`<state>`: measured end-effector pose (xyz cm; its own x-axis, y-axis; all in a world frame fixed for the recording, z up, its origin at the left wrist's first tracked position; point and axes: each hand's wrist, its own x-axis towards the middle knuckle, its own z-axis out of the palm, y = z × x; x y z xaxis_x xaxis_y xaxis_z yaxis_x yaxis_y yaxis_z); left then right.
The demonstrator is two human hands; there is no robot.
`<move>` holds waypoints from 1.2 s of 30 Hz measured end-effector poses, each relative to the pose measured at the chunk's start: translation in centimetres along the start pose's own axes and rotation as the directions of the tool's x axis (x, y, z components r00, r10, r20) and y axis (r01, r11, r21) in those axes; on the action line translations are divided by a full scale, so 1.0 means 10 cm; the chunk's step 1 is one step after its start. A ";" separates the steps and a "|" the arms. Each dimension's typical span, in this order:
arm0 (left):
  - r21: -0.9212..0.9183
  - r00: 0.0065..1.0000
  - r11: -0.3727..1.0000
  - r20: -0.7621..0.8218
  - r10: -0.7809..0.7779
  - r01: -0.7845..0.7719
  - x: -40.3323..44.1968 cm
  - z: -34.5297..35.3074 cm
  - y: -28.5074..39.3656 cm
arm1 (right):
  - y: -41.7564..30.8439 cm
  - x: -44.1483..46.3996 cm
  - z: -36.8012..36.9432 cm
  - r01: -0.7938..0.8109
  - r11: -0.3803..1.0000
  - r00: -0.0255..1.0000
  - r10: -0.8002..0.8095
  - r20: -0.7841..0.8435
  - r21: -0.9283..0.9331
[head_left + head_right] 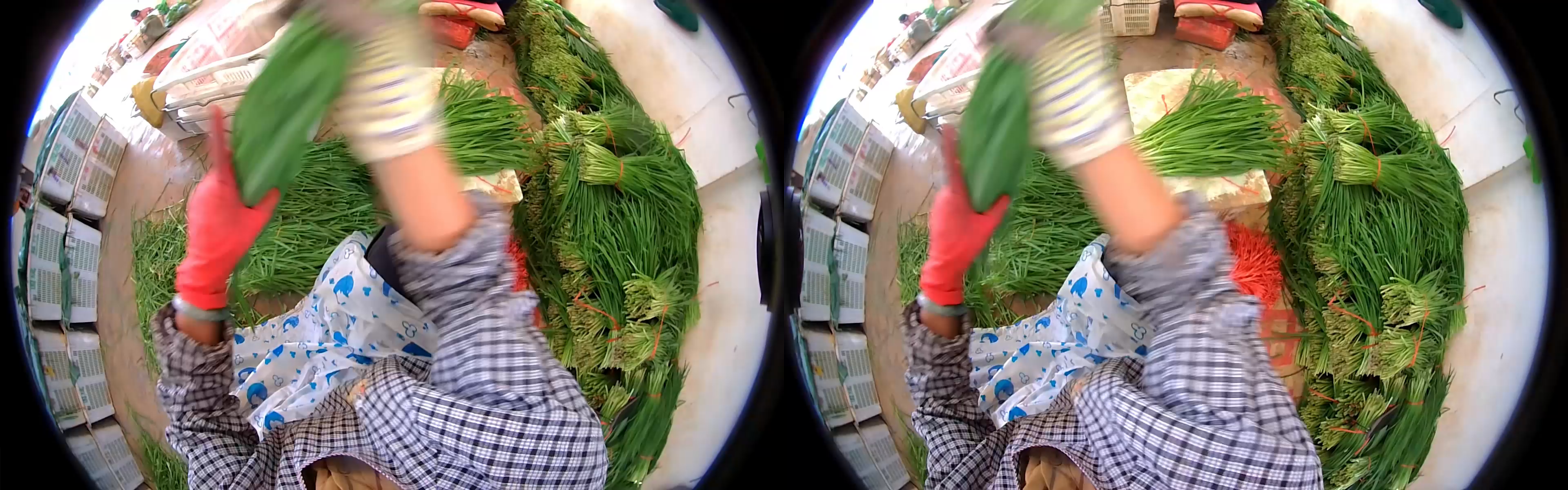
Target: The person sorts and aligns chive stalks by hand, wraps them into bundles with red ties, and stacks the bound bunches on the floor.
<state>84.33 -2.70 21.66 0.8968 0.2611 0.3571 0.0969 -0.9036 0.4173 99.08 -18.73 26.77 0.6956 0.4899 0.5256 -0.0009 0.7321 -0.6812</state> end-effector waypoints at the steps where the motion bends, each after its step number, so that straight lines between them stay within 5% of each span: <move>1: 0.077 0.987 0.994 0.129 -0.092 0.083 0.00 0.22 -0.19 | -0.29 0.16 -0.33 0.150 0.989 0.988 -0.150 -0.020 0.000; 2: 0.136 0.965 0.989 0.246 -0.092 0.060 -0.06 0.45 -0.45 | -0.55 0.29 -0.57 0.295 0.956 0.955 -0.295 -0.038 -0.001; 4: 0.188 0.926 0.981 0.360 -0.115 0.049 -0.18 0.91 -0.98 | -1.18 0.41 -0.99 0.379 0.874 0.908 -0.289 0.304 -0.303; 7: 0.147 0.923 0.989 0.380 -0.052 -0.005 -0.09 1.28 -1.30 | -1.54 0.60 -1.47 0.487 0.664 0.801 -0.082 0.593 -0.567; 8: -0.087 0.906 0.981 0.403 -0.125 0.174 0.12 1.33 -1.21 | -1.33 0.55 -1.55 0.562 0.455 0.793 -0.060 0.606 -0.691; 9: -0.310 0.879 0.887 0.440 -0.186 0.343 0.35 1.38 -1.11 | -1.09 0.50 -1.63 0.485 0.391 0.848 0.006 0.529 -0.782; 10: -0.344 0.874 0.859 0.439 -0.209 0.379 0.56 1.42 -1.02 | -0.86 0.44 -1.71 0.404 0.316 0.892 0.071 0.445 -0.859; 11: -0.341 0.872 0.859 0.442 -0.213 0.382 0.76 1.51 -1.02 | -0.59 0.40 -1.83 0.174 0.390 0.944 0.197 0.266 -0.904; 13: -0.450 0.921 0.868 0.389 -0.022 0.211 1.10 1.70 -1.02 | -0.02 0.34 -2.15 0.375 -0.332 0.872 0.443 0.208 -0.866; 14: -0.482 0.928 0.862 0.369 0.040 0.155 1.27 1.80 -1.00 | 0.32 0.28 -2.29 0.389 -0.298 0.817 0.549 0.177 -0.872; 17: -0.621 0.856 0.692 0.517 0.010 0.367 1.65 2.18 -0.77 | 1.08 0.04 -2.60 0.352 -0.074 0.691 0.693 0.206 -0.933; 21: -0.567 0.768 0.716 0.637 0.067 0.407 1.83 2.64 -0.56 | 1.20 -0.05 -2.55 0.451 -0.144 0.625 0.756 0.196 -0.881; 23: -0.505 0.743 0.778 0.665 0.075 0.373 1.93 2.82 -0.43 | 1.22 -0.16 -2.63 0.428 -0.229 0.766 0.606 0.217 -0.874; 25: -0.483 0.731 0.805 0.676 0.093 0.345 2.06 2.90 -0.28 | 1.04 -0.18 -2.70 0.387 -0.316 0.731 0.678 0.079 -0.866; 27: -0.202 0.513 0.956 0.856 0.066 0.214 2.16 2.94 -0.10 | 0.92 -0.25 -2.85 0.305 -0.419 0.786 0.618 -0.022 -0.855; 28: -0.258 0.544 0.965 0.817 0.192 0.047 2.11 3.02 -0.02 | 1.00 -0.35 -2.98 0.262 -0.372 0.799 0.601 -0.016 -0.891; 29: -0.265 0.534 0.963 0.820 0.204 0.040 2.06 3.00 0.13 | 1.07 -0.42 -3.09 0.249 -0.380 0.801 0.598 -0.032 -0.891; 31: -0.070 0.476 0.974 0.864 0.167 -0.215 1.96 2.88 0.42 | 1.17 -0.49 -3.22 0.257 -0.281 0.837 0.543 0.067 -0.925; 32: -0.112 0.601 0.976 0.773 0.205 -0.189 1.84 3.03 0.31 | 1.11 -0.47 -3.18 0.258 -0.299 0.812 0.583 0.038 -0.919; 36: -0.144 0.726 0.971 0.645 0.239 -0.192 1.71 3.09 0.23 | 0.70 -0.54 -2.84 0.367 -0.465 0.751 0.659 -0.038 -0.806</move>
<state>113.22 -10.82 2.91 0.9525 -0.2454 -0.1803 -0.1398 -0.8784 0.4570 115.73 -29.71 4.69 0.5494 0.8324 -0.0731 0.8345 -0.5421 0.0991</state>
